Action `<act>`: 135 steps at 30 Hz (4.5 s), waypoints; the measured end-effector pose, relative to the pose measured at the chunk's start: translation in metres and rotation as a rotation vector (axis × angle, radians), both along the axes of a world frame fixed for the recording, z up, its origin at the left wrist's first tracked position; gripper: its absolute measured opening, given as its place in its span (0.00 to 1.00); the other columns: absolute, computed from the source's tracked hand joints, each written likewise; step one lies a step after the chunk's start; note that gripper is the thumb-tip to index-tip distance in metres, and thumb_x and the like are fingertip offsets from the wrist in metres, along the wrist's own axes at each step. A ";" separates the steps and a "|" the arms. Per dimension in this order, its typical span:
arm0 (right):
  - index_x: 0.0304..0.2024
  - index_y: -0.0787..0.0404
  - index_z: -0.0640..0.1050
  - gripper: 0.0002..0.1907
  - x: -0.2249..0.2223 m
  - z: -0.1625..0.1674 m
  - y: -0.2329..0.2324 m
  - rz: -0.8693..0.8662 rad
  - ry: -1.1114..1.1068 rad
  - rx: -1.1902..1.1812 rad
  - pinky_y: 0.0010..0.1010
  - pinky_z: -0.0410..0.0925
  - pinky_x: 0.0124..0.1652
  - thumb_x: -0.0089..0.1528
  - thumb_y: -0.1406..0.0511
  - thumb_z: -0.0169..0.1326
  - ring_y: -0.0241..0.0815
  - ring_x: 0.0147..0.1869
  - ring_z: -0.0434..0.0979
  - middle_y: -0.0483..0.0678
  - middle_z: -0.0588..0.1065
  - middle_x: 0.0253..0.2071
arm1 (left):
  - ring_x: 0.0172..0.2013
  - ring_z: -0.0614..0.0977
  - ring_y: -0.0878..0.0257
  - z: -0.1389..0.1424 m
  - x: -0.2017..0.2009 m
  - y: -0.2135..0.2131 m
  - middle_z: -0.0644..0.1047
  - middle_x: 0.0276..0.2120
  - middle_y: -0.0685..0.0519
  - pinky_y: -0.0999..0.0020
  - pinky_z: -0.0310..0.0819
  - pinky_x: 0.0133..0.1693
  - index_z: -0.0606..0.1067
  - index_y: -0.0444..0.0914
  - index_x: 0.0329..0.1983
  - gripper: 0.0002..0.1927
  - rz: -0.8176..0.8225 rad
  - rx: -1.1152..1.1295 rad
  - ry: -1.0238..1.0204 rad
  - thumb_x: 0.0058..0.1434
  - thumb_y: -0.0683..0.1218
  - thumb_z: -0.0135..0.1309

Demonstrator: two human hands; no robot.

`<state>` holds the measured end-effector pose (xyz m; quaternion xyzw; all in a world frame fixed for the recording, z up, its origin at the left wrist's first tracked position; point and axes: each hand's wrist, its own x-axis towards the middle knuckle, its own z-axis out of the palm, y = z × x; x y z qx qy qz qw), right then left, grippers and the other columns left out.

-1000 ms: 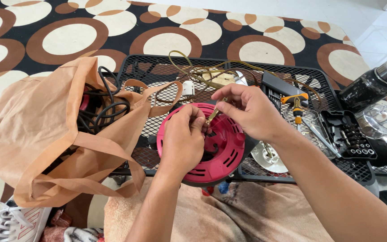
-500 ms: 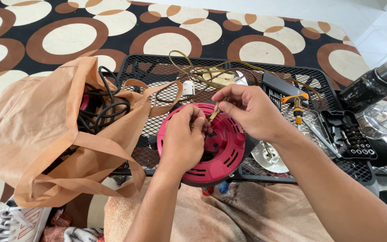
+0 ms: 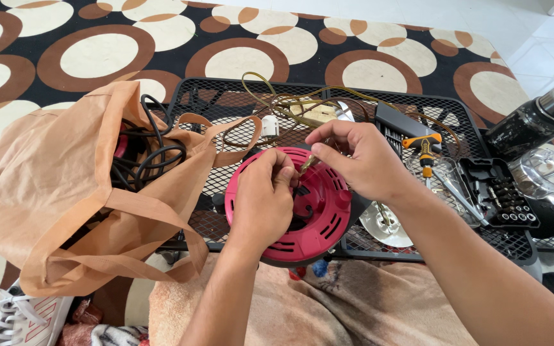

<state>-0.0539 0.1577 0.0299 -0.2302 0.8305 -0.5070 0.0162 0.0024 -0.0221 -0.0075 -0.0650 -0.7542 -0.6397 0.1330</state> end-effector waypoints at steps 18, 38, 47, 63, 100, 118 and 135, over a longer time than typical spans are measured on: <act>0.45 0.65 0.81 0.11 0.007 0.013 -0.006 -0.049 0.248 0.238 0.27 0.71 0.39 0.62 0.66 0.58 0.32 0.35 0.79 0.46 0.82 0.33 | 0.25 0.76 0.63 0.003 0.004 0.000 0.75 0.23 0.50 0.66 0.71 0.30 0.69 0.32 0.33 0.06 -0.021 -0.014 0.018 0.67 0.36 0.49; 0.44 0.64 0.80 0.10 0.001 -0.005 -0.008 -0.016 0.006 0.053 0.21 0.69 0.35 0.63 0.66 0.59 0.25 0.34 0.74 0.39 0.78 0.32 | 0.24 0.74 0.62 0.004 0.007 -0.001 0.73 0.22 0.51 0.65 0.67 0.28 0.69 0.33 0.34 0.05 -0.020 -0.055 0.048 0.67 0.37 0.50; 0.48 0.64 0.77 0.12 0.001 -0.005 -0.007 -0.009 0.026 0.065 0.22 0.68 0.35 0.63 0.68 0.59 0.27 0.33 0.73 0.41 0.76 0.30 | 0.24 0.73 0.61 0.004 0.006 0.000 0.73 0.22 0.50 0.65 0.68 0.29 0.69 0.33 0.33 0.06 -0.020 -0.059 0.042 0.68 0.37 0.49; 0.52 0.65 0.75 0.13 0.002 0.001 -0.003 0.083 0.010 -0.011 0.22 0.70 0.43 0.64 0.71 0.55 0.27 0.40 0.75 0.41 0.76 0.35 | 0.26 0.77 0.61 -0.001 0.000 0.001 0.76 0.24 0.50 0.64 0.72 0.32 0.70 0.33 0.33 0.06 -0.001 -0.034 -0.026 0.67 0.38 0.49; 0.45 0.65 0.78 0.06 0.002 -0.006 -0.001 0.019 -0.058 -0.153 0.18 0.64 0.31 0.66 0.69 0.56 0.22 0.32 0.69 0.37 0.74 0.32 | 0.29 0.83 0.65 0.002 -0.004 0.004 0.81 0.28 0.52 0.69 0.78 0.35 0.75 0.33 0.36 0.05 0.047 -0.023 -0.030 0.61 0.41 0.57; 0.45 0.65 0.78 0.07 0.002 -0.007 -0.003 -0.005 -0.028 -0.128 0.19 0.64 0.30 0.66 0.69 0.57 0.22 0.32 0.68 0.38 0.75 0.33 | 0.26 0.83 0.66 0.005 0.001 0.002 0.83 0.24 0.50 0.70 0.77 0.31 0.80 0.31 0.36 0.08 0.013 -0.025 -0.058 0.64 0.42 0.56; 0.46 0.66 0.78 0.07 0.002 -0.008 -0.001 0.033 -0.045 -0.156 0.19 0.65 0.32 0.66 0.69 0.57 0.23 0.34 0.69 0.38 0.75 0.34 | 0.28 0.80 0.66 0.002 -0.011 0.002 0.82 0.27 0.50 0.67 0.75 0.33 0.81 0.32 0.36 0.09 -0.135 -0.012 -0.219 0.64 0.43 0.55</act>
